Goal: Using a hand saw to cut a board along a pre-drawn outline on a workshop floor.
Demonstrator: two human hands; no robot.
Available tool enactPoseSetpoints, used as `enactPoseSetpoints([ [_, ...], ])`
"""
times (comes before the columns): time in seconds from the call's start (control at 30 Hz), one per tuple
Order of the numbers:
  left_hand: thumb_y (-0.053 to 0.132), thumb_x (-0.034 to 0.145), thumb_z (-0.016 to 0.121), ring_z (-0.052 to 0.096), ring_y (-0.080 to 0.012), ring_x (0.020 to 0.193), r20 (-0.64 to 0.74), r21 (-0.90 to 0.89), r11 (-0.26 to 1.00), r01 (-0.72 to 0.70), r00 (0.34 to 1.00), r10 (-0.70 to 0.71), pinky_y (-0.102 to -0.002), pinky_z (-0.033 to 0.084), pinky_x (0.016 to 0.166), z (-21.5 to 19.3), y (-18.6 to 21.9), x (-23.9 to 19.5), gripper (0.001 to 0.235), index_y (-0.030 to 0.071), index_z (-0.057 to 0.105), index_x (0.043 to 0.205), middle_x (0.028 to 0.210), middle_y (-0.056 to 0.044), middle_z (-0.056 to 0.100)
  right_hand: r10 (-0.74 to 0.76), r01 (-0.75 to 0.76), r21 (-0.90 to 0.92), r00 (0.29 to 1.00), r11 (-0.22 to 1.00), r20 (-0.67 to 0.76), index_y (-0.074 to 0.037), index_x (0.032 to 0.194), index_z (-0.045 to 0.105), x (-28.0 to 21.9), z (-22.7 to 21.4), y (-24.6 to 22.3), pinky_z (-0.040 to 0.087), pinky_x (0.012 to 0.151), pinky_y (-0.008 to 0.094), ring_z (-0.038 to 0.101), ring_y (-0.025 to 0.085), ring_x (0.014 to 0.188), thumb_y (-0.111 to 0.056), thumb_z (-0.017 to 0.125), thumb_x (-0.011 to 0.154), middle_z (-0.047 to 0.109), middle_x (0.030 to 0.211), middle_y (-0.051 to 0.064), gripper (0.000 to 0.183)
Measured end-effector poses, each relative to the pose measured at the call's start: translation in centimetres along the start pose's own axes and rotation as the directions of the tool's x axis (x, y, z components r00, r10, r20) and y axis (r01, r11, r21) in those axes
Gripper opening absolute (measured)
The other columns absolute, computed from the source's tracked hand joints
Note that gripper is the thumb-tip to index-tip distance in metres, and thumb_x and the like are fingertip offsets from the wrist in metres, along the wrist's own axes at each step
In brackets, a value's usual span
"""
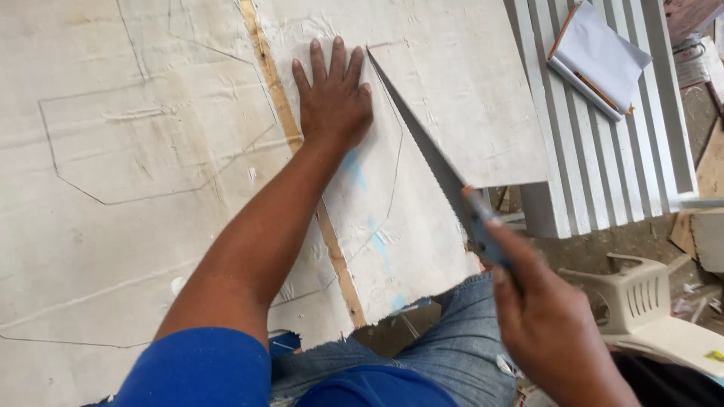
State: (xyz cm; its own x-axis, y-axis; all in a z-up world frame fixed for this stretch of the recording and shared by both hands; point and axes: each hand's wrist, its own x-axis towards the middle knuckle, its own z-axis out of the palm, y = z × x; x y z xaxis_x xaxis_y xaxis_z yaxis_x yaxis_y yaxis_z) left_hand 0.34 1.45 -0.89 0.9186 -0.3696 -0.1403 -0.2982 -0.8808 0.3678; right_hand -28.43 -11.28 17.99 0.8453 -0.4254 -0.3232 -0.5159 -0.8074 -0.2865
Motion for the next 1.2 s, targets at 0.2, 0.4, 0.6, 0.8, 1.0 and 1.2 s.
enactPoseSetpoints([
  [0.2, 0.040, 0.107, 0.022, -0.008, -0.0404, 0.156, -0.001, -0.004, 1.000, -0.008, 1.000, 0.008, -0.063, -0.008, 0.123, -0.1, 0.0, 0.0, 0.063, 0.018, 0.015, 0.167, 0.174, -0.010, 0.006, 0.395, -0.408, 0.035, 0.900, 0.913, 0.187, -0.049, 0.160, 0.038, -1.3, -2.8, -2.0, 0.063, 0.055, 0.043, 0.070, 0.027, 0.055, -0.022, 0.053, 0.098, 0.075, 0.070, 0.016, 0.069],
  [0.4, 0.039, 0.108, 0.022, -0.006, -0.0402, 0.156, -0.006, 0.023, 1.000, 0.003, 1.000, -0.003, -0.063, -0.007, 0.123, 0.1, 0.0, -0.1, 0.063, 0.018, 0.015, 0.167, 0.174, -0.010, 0.006, 0.325, -0.304, -0.193, 0.941, 0.933, 0.092, -0.053, 0.154, 0.040, -1.5, -4.6, -0.7, 0.055, 0.078, 0.047, 0.076, 0.037, 0.081, -0.040, 0.050, 0.092, 0.078, 0.097, 0.004, 0.064],
  [0.6, 0.037, 0.106, 0.026, -0.001, -0.0373, 0.157, -0.004, 0.031, 0.999, 0.006, 1.000, -0.006, -0.061, -0.002, 0.124, 1.0, -0.2, -0.3, 0.062, 0.019, 0.021, 0.165, 0.173, -0.007, 0.012, 0.132, -0.125, -0.091, 0.989, 0.988, 0.072, -0.039, 0.151, 0.047, 1.2, -4.5, -4.7, 0.053, 0.067, 0.049, 0.068, 0.038, 0.072, -0.024, 0.053, 0.095, 0.072, 0.095, 0.016, 0.059],
  [0.8, 0.039, 0.108, 0.026, 0.001, -0.0393, 0.157, -0.040, 0.076, 0.997, -0.008, 0.999, 0.011, -0.063, 0.002, 0.123, 0.4, -0.2, 0.1, 0.062, 0.018, 0.019, 0.166, 0.173, -0.009, 0.012, 0.299, -0.259, -0.193, 0.929, 0.946, 0.216, -0.053, 0.156, 0.035, -0.2, -6.0, -5.4, 0.063, 0.072, 0.045, 0.082, 0.033, 0.055, -0.031, 0.049, 0.097, 0.084, 0.088, 0.008, 0.065],
  [1.0, 0.038, 0.109, 0.023, -0.004, -0.0395, 0.157, -0.007, 0.079, 0.997, -0.009, 1.000, 0.010, -0.062, -0.002, 0.124, -0.4, 0.3, -0.2, 0.062, 0.018, 0.015, 0.167, 0.174, -0.009, 0.007, 0.357, -0.324, -0.180, 0.913, 0.929, 0.197, -0.054, 0.158, 0.036, -0.1, -7.2, -5.8, 0.065, 0.079, 0.039, 0.088, 0.028, 0.060, -0.032, 0.048, 0.099, 0.086, 0.066, 0.013, 0.064],
  [1.2, 0.038, 0.109, 0.025, 0.000, -0.0390, 0.156, -0.014, 0.093, 0.996, -0.007, 1.000, 0.008, -0.060, 0.002, 0.124, 0.8, -0.3, -0.2, 0.061, 0.019, 0.018, 0.166, 0.173, -0.008, 0.011, 0.256, -0.224, -0.200, 0.954, 0.954, 0.155, -0.045, 0.159, 0.035, 1.7, -7.1, -6.1, 0.057, 0.051, 0.042, 0.062, 0.029, 0.050, -0.027, 0.048, 0.101, 0.076, 0.079, 0.014, 0.063],
])
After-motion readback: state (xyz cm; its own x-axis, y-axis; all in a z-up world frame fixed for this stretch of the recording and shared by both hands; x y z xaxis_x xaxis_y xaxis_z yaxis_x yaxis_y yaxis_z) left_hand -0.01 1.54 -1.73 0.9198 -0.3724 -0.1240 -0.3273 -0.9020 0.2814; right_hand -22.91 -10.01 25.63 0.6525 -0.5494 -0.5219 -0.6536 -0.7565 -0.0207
